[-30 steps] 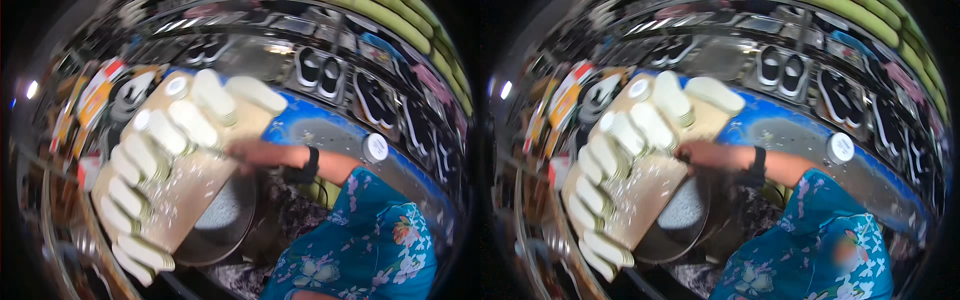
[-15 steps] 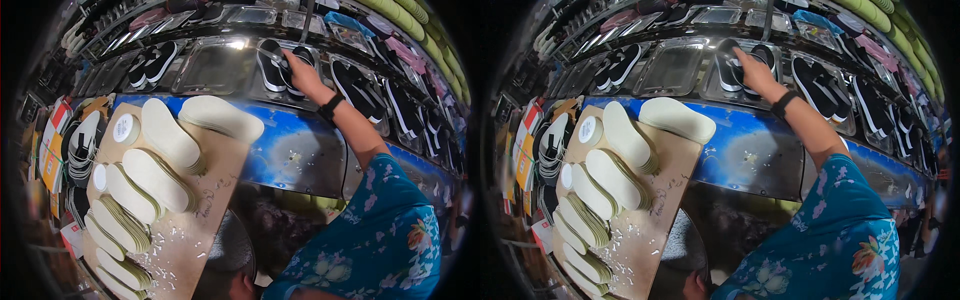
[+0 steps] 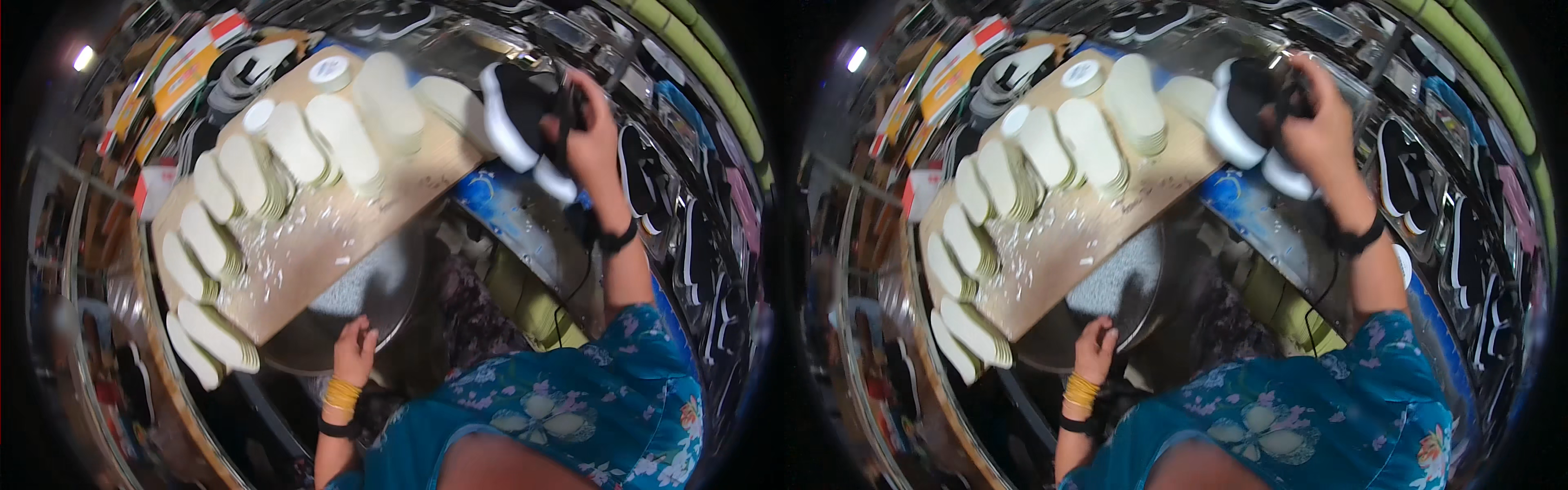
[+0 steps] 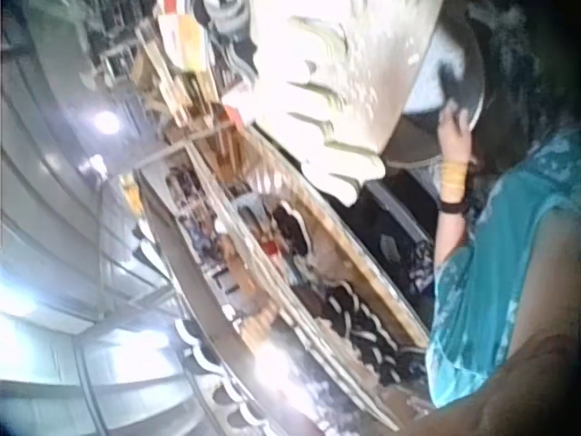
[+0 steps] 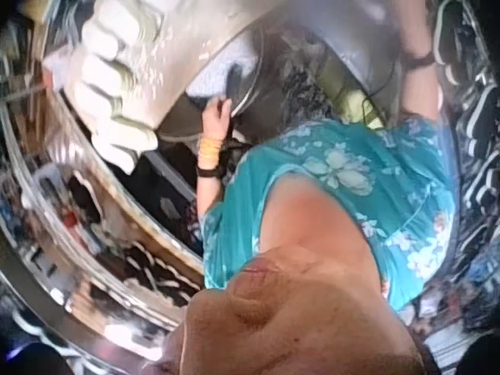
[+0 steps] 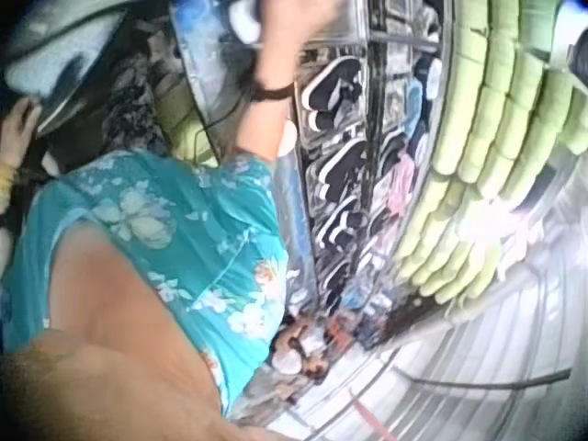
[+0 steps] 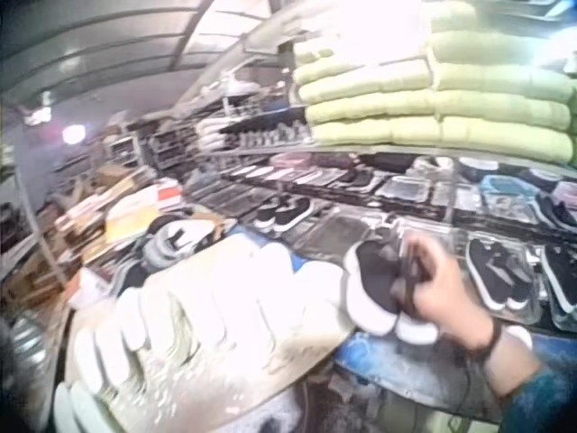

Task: The person trims the edges of shoes using shears, inserts insoles into the shoes, and places the finished products onto a rack.

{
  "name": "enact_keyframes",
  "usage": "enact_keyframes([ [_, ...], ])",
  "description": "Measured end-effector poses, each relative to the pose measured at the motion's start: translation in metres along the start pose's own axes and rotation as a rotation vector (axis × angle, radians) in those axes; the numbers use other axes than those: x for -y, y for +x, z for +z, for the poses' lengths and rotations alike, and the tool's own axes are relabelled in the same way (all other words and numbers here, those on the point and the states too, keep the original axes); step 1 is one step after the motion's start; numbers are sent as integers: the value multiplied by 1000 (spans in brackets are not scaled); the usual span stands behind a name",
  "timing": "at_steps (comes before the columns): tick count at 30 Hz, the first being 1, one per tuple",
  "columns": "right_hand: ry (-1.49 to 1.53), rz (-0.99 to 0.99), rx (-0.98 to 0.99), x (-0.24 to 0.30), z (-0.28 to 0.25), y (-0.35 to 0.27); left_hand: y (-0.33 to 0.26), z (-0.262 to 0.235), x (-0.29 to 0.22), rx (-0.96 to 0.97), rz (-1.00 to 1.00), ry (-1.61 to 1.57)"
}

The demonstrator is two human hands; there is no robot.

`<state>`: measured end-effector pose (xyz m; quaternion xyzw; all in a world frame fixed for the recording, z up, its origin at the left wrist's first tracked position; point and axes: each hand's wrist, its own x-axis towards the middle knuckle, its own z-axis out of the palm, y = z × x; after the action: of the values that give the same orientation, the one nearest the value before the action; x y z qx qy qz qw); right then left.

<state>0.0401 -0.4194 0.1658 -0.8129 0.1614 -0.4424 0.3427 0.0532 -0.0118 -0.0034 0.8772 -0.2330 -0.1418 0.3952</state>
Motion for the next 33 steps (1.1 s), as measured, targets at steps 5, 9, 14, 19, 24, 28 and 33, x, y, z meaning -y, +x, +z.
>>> enact_keyframes([
  [5,77,-759,757,123,50,-155,-33,-37,-54,-189,-191,-1058],
  [9,335,-991,952,131,108,-244,-58,-36,-3,-508,-260,-820],
  [14,343,-679,1239,124,126,-271,-73,-52,32,-750,-113,445],
  [19,610,110,938,112,100,-225,-50,-73,-37,-262,-399,261],
  [24,644,786,1185,73,80,-198,-17,-41,0,-325,-380,597],
  [28,763,857,1147,59,69,-208,-66,-66,14,-307,-325,345],
  [33,886,622,1366,60,100,-239,-162,-79,69,-319,-192,-985],
])
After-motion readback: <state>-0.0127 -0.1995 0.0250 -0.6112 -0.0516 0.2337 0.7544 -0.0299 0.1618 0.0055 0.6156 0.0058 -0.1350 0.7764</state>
